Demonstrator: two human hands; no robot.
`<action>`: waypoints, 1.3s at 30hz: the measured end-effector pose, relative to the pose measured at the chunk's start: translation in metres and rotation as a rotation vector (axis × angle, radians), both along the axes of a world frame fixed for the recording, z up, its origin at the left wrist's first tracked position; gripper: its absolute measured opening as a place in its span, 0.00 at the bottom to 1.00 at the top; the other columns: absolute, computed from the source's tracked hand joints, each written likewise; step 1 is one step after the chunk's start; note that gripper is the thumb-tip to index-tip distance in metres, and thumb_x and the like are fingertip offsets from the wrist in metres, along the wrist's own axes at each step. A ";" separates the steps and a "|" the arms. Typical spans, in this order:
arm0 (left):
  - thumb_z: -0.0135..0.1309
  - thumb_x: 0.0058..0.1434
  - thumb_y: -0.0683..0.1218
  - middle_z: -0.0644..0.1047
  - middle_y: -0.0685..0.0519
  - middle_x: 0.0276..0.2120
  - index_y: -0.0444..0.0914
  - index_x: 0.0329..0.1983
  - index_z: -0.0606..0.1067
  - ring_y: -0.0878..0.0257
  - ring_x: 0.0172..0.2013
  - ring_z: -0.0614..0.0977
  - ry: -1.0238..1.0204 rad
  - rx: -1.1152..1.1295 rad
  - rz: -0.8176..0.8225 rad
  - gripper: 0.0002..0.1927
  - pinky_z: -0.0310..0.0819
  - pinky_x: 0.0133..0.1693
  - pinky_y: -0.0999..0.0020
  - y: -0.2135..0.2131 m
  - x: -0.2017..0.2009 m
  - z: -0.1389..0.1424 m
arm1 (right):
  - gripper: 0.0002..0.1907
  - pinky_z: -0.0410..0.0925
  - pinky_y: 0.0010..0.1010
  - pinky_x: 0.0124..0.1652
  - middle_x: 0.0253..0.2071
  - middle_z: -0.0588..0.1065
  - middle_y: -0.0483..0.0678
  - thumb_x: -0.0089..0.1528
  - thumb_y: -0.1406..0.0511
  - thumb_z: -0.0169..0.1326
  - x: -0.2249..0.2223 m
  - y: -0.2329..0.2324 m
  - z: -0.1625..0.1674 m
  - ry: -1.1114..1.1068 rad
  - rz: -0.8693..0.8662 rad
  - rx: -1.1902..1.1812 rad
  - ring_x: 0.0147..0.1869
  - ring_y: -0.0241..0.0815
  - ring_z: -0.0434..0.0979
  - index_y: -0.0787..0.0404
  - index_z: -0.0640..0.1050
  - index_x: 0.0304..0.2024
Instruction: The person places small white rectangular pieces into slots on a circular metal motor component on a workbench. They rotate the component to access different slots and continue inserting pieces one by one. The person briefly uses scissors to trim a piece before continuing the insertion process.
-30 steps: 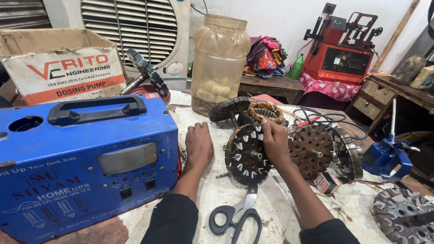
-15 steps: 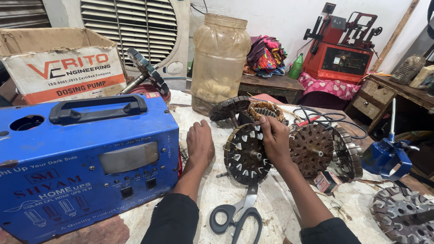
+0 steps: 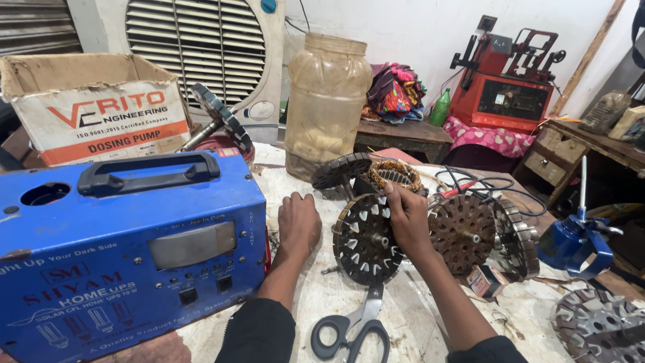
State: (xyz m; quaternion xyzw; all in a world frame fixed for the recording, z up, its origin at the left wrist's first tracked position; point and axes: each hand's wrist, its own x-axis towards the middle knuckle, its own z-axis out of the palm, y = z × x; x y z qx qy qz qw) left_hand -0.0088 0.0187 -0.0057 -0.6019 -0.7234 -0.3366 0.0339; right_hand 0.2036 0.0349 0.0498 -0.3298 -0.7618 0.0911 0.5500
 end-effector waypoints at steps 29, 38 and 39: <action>0.56 0.60 0.46 0.65 0.34 0.58 0.28 0.65 0.63 0.39 0.55 0.69 -0.053 -0.287 0.215 0.32 0.69 0.49 0.44 -0.018 0.017 0.036 | 0.07 0.70 0.30 0.33 0.41 0.75 0.50 0.66 0.67 0.54 -0.024 -0.040 0.064 -0.079 0.021 0.091 0.35 0.40 0.79 0.67 0.78 0.41; 0.53 0.60 0.42 0.75 0.35 0.53 0.32 0.50 0.79 0.41 0.55 0.78 -0.113 -0.355 0.017 0.16 0.77 0.52 0.53 0.002 0.010 0.025 | 0.21 0.71 0.36 0.41 0.32 0.81 0.53 0.70 0.57 0.47 -0.016 -0.013 0.039 -0.136 -0.060 -0.082 0.37 0.43 0.82 0.67 0.81 0.36; 0.53 0.60 0.41 0.77 0.36 0.51 0.33 0.48 0.81 0.41 0.54 0.80 -0.115 -0.348 0.007 0.14 0.78 0.51 0.54 0.005 0.008 0.022 | 0.23 0.71 0.35 0.41 0.30 0.81 0.53 0.70 0.56 0.46 -0.016 -0.012 0.037 -0.138 -0.058 -0.101 0.36 0.43 0.82 0.68 0.81 0.35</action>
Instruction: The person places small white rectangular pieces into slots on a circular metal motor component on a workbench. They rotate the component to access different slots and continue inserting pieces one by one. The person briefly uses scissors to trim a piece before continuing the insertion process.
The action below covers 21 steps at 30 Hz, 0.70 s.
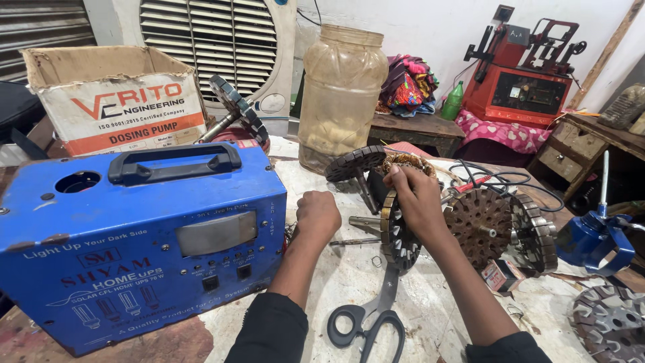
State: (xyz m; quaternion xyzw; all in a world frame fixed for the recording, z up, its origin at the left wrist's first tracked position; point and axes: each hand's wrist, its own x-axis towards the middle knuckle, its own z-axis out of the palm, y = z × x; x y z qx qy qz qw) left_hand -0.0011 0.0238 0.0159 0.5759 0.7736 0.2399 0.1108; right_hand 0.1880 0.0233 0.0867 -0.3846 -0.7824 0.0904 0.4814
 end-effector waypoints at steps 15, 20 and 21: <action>0.53 0.58 0.34 0.80 0.32 0.39 0.30 0.41 0.81 0.39 0.45 0.82 -0.076 0.351 -0.011 0.09 0.78 0.46 0.51 -0.010 -0.011 0.021 | 0.32 0.70 0.34 0.50 0.38 0.81 0.48 0.68 0.44 0.42 0.012 0.019 0.010 -0.144 0.006 -0.384 0.47 0.41 0.80 0.63 0.82 0.42; 0.62 0.57 0.40 0.83 0.42 0.32 0.31 0.41 0.82 0.54 0.33 0.85 -0.622 0.492 -0.078 0.10 0.81 0.35 0.62 -0.005 -0.010 0.042 | 0.35 0.63 0.30 0.58 0.58 0.72 0.39 0.53 0.55 0.63 0.052 -0.002 0.039 -0.370 0.387 -0.673 0.63 0.34 0.69 0.52 0.71 0.62; 0.61 0.57 0.39 0.83 0.44 0.30 0.30 0.43 0.82 0.58 0.30 0.85 -0.781 0.530 -0.107 0.11 0.82 0.32 0.64 -0.003 -0.009 0.045 | 0.35 0.63 0.30 0.58 0.57 0.74 0.40 0.51 0.58 0.65 0.051 -0.003 0.039 -0.353 0.388 -0.626 0.62 0.34 0.70 0.54 0.72 0.60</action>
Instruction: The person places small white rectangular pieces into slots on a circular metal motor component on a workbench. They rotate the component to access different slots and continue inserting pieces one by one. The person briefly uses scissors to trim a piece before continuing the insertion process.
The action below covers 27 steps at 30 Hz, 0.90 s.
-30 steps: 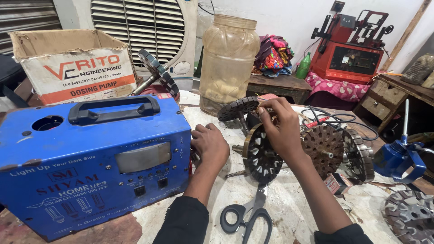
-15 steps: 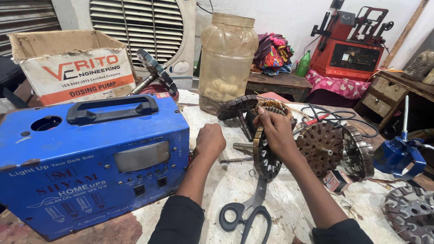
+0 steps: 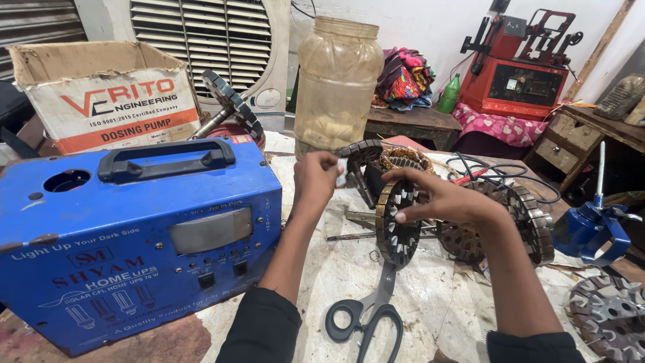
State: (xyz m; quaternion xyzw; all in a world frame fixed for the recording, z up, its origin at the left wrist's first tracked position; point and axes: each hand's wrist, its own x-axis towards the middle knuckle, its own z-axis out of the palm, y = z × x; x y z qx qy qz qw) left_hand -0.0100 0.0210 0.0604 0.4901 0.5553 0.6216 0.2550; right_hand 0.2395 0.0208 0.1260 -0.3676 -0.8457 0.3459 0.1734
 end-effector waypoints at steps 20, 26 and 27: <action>0.59 0.63 0.40 0.83 0.49 0.34 0.27 0.46 0.80 0.69 0.31 0.83 -0.284 0.414 -0.387 0.12 0.81 0.31 0.73 0.007 0.031 0.026 | 0.12 0.73 0.26 0.44 0.41 0.83 0.48 0.65 0.67 0.59 -0.018 0.012 0.001 0.576 -0.416 0.401 0.43 0.32 0.80 0.66 0.83 0.48; 0.60 0.63 0.39 0.83 0.50 0.34 0.28 0.44 0.80 0.69 0.34 0.83 -0.192 0.450 -0.489 0.10 0.82 0.34 0.72 0.003 0.034 0.024 | 0.15 0.76 0.23 0.42 0.41 0.83 0.49 0.63 0.67 0.61 -0.045 -0.011 0.000 0.641 -0.247 0.303 0.40 0.31 0.82 0.69 0.82 0.51; 0.60 0.63 0.39 0.83 0.50 0.35 0.28 0.44 0.80 0.69 0.35 0.83 -0.159 0.466 -0.490 0.09 0.81 0.36 0.72 0.002 0.034 0.024 | 0.15 0.77 0.23 0.43 0.42 0.83 0.49 0.63 0.67 0.61 -0.047 -0.012 0.001 0.651 -0.232 0.288 0.41 0.31 0.82 0.69 0.82 0.51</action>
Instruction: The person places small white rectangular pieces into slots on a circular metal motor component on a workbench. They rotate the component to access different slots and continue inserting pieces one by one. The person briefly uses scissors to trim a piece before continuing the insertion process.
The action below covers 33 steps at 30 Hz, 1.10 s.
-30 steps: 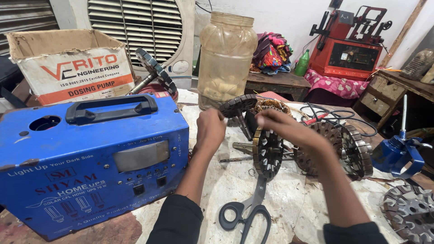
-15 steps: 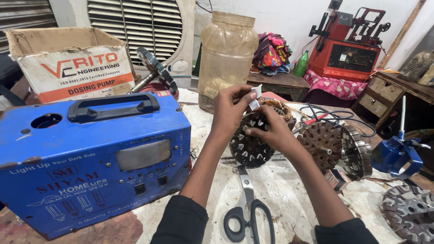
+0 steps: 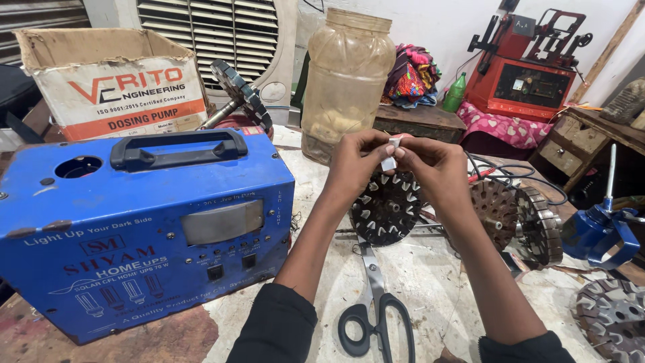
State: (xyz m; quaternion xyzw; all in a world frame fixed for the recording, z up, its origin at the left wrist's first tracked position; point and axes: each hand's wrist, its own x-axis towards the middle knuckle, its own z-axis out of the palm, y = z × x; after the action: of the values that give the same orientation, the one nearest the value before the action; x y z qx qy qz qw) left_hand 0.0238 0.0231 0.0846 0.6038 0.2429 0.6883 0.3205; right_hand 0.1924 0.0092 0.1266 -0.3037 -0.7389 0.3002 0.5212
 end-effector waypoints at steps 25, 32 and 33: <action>0.59 0.59 0.37 0.78 0.51 0.38 0.35 0.48 0.80 0.65 0.34 0.83 -0.013 -0.197 0.363 0.13 0.81 0.32 0.70 -0.006 -0.002 -0.016 | 0.12 0.76 0.24 0.34 0.35 0.83 0.51 0.64 0.67 0.58 0.001 0.017 -0.020 -0.033 -0.262 -0.097 0.34 0.36 0.84 0.72 0.82 0.44; 0.58 0.61 0.39 0.83 0.46 0.34 0.34 0.44 0.82 0.59 0.33 0.84 0.130 -0.210 0.518 0.09 0.76 0.38 0.63 -0.003 0.001 -0.025 | 0.10 0.75 0.23 0.35 0.33 0.84 0.54 0.63 0.69 0.59 0.003 0.008 -0.012 -0.140 -0.408 -0.125 0.35 0.34 0.85 0.72 0.83 0.43; 0.58 0.61 0.39 0.83 0.46 0.35 0.34 0.44 0.82 0.58 0.34 0.84 0.121 -0.220 0.513 0.09 0.76 0.39 0.63 -0.003 0.003 -0.027 | 0.11 0.76 0.23 0.36 0.33 0.84 0.54 0.61 0.70 0.59 0.004 0.008 -0.013 -0.144 -0.413 -0.075 0.35 0.35 0.85 0.71 0.82 0.44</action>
State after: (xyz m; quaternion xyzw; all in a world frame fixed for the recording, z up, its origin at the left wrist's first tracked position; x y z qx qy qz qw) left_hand 0.0263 0.0199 0.0581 0.5243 0.4799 0.6789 0.1844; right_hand 0.1961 0.0177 0.1134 -0.4883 -0.6846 0.1921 0.5059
